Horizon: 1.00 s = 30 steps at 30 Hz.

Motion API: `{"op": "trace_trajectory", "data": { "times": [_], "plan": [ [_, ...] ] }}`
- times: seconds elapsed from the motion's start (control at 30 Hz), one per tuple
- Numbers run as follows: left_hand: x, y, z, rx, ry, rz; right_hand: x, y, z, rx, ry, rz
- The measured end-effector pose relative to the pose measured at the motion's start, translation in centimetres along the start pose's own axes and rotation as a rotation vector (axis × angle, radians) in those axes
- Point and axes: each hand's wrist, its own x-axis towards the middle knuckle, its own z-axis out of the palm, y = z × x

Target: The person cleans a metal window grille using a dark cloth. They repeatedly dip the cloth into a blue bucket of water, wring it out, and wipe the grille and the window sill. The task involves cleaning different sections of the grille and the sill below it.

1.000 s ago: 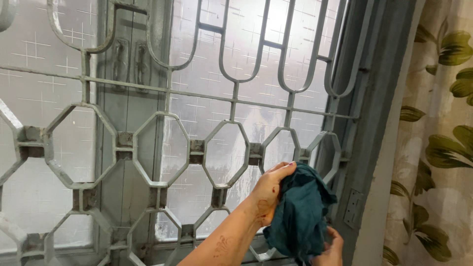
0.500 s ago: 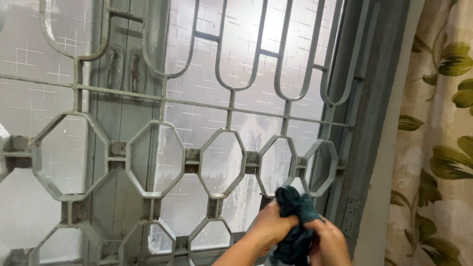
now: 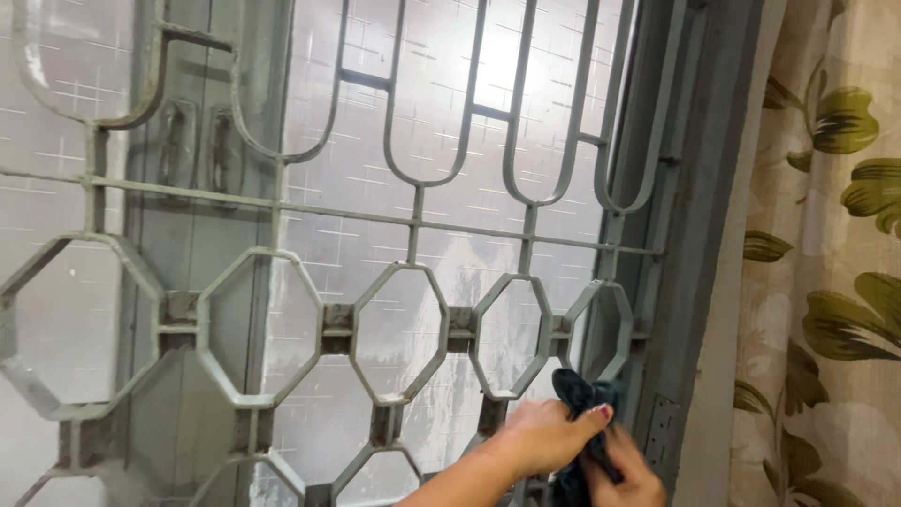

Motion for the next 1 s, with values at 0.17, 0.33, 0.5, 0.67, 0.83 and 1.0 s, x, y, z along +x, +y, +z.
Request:
{"op": "trace_trajectory", "data": {
  "times": [0.17,0.33,0.5,0.67,0.83,1.0],
  "plan": [
    [2.3,-0.4,-2.3,0.947,0.401,0.547,10.3,-4.7,-2.5,-0.549,-0.11,-0.41],
    [5.3,-2.8,-4.4,1.149,0.521,0.652,18.7,-8.1,-1.8,-0.953,-0.318,-0.874],
    [5.9,-4.2,-4.6,1.341,0.549,0.681,18.5,-6.3,-0.5,-1.044,-0.357,-0.902],
    [5.6,-4.5,-4.5,1.486,0.646,0.625,15.5,-2.7,-0.6,-0.873,-0.492,-0.813],
    [5.6,-4.6,-4.5,1.491,0.627,0.559,12.4,-0.4,1.0,-0.697,-0.513,-0.598],
    [5.5,-4.3,-4.6,1.432,0.543,0.534,10.1,-1.0,3.0,-0.506,-0.37,-0.243]
  ]
}}
